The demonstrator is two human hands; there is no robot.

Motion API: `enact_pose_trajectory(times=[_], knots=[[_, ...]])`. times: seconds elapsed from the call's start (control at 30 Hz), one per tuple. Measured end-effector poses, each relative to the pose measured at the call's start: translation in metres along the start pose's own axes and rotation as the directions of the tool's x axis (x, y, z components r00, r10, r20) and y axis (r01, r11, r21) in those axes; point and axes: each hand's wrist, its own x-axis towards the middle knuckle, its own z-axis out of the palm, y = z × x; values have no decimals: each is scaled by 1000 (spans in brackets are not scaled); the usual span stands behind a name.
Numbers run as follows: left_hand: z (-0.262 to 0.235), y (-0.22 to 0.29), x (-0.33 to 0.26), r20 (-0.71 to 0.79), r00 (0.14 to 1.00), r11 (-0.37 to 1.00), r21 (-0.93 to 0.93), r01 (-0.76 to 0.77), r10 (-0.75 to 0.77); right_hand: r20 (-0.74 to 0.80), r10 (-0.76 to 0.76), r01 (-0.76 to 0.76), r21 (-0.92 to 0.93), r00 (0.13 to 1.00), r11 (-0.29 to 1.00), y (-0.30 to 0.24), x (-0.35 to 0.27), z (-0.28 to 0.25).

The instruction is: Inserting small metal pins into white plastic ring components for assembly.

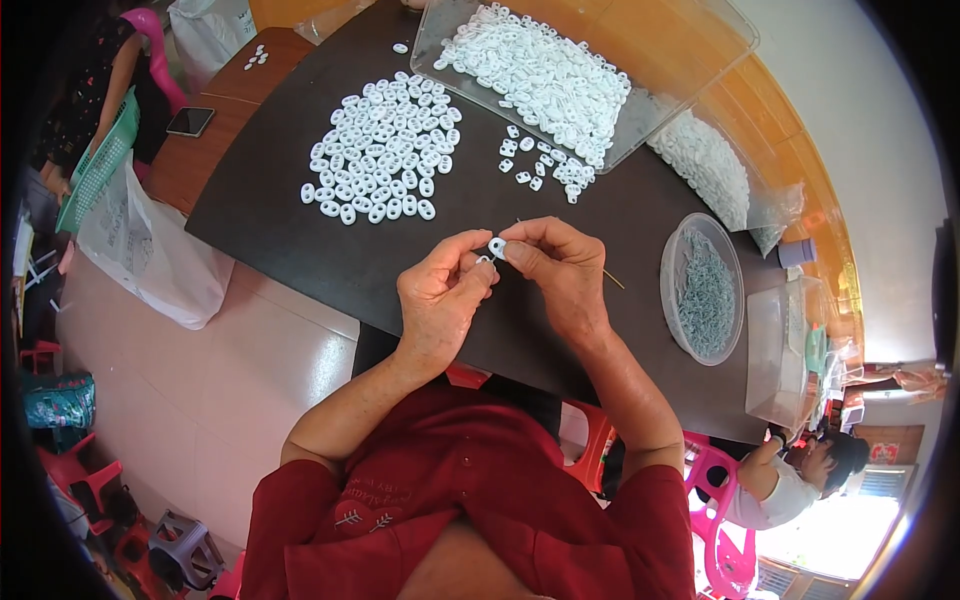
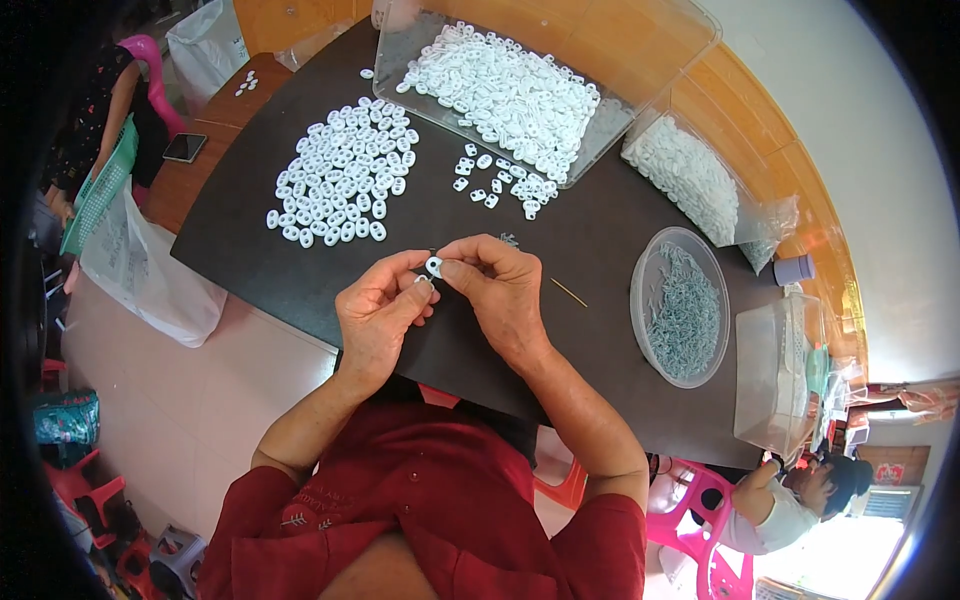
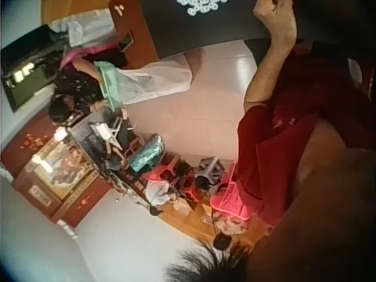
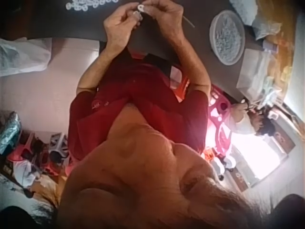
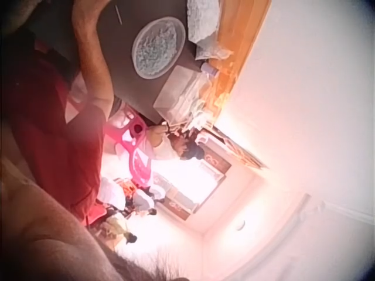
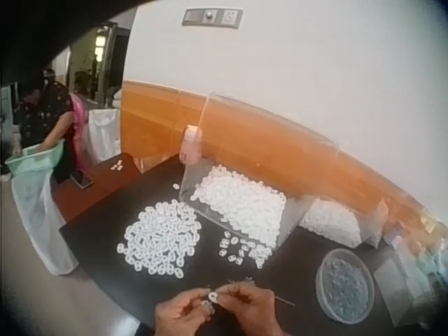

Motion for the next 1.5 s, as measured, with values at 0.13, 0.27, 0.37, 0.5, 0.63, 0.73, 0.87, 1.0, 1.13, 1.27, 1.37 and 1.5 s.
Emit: enact_pose_trajectory(times=[0.13,0.27,0.37,0.5,0.63,0.73,0.87,1.0,1.13,1.27,1.37,1.5], knots=[[0,0,1,2,1000,999,-28,25,-25,-4,-4,4,10,1000,1000,-1,-1,2],[0,0,1,3,999,997,-66,39,-39,-8,-79,78,-50,997,996,-1,-2,2],[0,-1,2,8,999,998,-48,32,-32,-27,-58,56,-61,998,997,-2,-2,1],[-1,-1,2,10,1000,999,-41,30,-29,-37,-5,3,-57,999,998,-3,-2,1],[-1,-1,2,3,1000,999,-28,25,-25,-26,-28,27,-41,999,999,-1,-1,0],[-2,0,1,-1,1000,1000,-11,26,-26,-28,0,-1,-17,1000,1000,-2,-1,1],[-2,0,2,7,1000,1000,-6,28,-28,-10,70,-70,-30,997,997,-2,-1,0],[-1,-1,1,8,1000,999,-18,27,-27,-10,-97,97,-31,995,995,4,-2,3],[-2,-1,0,12,1000,1000,-1,23,-23,-16,-95,94,-46,995,994,3,-2,5],[-3,0,-1,13,999,998,-48,36,-36,-26,109,-109,-2,994,994,-1,0,1],[-3,0,0,11,1000,1000,-11,23,-23,-36,169,-168,43,985,985,2,1,-1],[-2,0,1,-7,1000,1000,-6,22,-22,-70,139,-137,32,988,990,3,0,1]])
